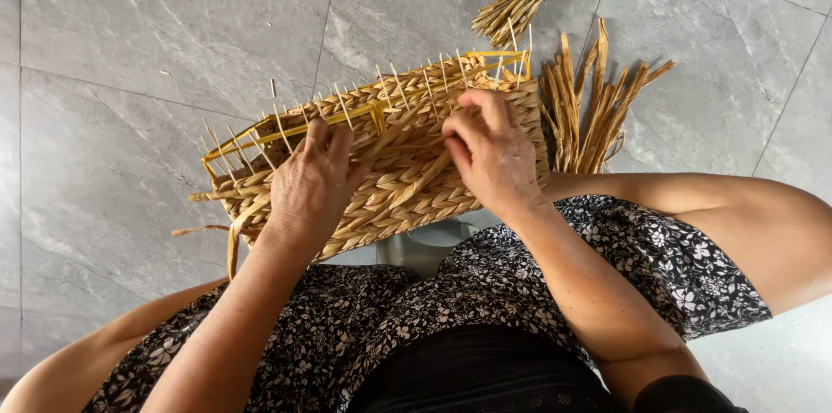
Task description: The person sits on the floor weaving a water hyacinth basket. They split a dried strand, wrap and tuck it around the basket's rim frame, and weave the strand along the edge, pulling it tight and gathering more strands from the floor as needed.
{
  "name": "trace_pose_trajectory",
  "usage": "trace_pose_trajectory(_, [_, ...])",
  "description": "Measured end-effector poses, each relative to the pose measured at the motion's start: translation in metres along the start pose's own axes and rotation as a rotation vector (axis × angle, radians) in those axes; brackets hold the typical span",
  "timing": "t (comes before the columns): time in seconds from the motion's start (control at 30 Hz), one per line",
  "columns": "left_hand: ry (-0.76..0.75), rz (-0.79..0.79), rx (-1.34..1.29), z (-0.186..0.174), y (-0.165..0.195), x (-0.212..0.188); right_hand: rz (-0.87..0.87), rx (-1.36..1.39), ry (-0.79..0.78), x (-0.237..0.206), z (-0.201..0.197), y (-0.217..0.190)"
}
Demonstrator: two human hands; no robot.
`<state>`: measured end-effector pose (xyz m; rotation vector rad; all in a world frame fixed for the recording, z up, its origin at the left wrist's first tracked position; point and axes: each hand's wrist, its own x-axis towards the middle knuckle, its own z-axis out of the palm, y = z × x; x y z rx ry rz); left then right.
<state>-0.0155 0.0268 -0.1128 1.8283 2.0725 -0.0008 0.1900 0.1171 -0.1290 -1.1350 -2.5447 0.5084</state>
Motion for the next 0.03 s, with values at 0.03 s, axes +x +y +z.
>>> trace_pose_trajectory(0.03, [-0.031, -0.006, 0.018, 0.0096, -0.0061, 0.0005, -0.042, -0.03, -0.026, -0.0016, 0.0003, 0.0008])
